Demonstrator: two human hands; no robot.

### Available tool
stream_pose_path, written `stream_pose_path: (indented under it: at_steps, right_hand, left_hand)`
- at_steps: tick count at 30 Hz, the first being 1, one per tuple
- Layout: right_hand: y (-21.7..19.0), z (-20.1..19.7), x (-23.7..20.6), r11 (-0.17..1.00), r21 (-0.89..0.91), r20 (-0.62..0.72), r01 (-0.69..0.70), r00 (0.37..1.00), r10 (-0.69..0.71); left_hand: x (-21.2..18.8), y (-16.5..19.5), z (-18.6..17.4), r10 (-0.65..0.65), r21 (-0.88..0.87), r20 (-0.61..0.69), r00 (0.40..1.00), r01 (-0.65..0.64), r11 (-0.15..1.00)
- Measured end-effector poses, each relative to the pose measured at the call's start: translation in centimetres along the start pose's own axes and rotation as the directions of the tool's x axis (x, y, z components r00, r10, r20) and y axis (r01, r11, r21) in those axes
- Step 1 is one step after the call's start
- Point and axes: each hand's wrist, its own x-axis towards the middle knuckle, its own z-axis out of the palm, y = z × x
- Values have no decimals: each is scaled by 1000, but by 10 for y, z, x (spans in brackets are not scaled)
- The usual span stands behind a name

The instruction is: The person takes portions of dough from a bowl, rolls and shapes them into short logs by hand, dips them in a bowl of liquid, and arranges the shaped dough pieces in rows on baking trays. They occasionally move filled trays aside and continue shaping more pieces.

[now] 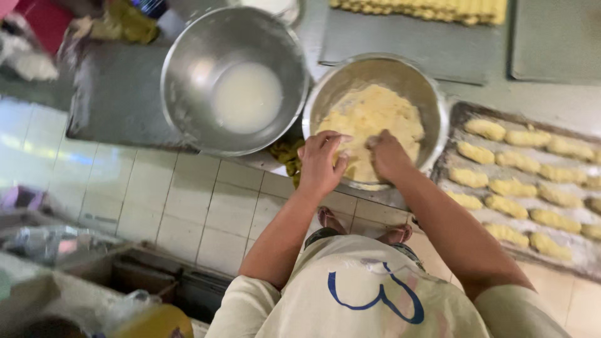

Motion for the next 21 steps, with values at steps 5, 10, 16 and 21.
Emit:
stream_pose_path:
  at_steps: [5,10,16,21]
  right_hand:
    - [-3,-62,-34,906,393,-95,-158,973,211]
    - [44,-120,-134,89,980,142,-180,935,326]
    - [144,-107,-296,137,979,46,-150,820,570]
    - [266,-83,-435,-20,996,74,-82,727,682]
  left_hand:
    - [29,13,32,16,49,180,983,-26,998]
    - [37,62,95,130,-272,424,896,-10,962]
    - [10,185,195,387,-337,561,731,-225,914]
    - [-14,250,246,387,-303,546,743,-256,918]
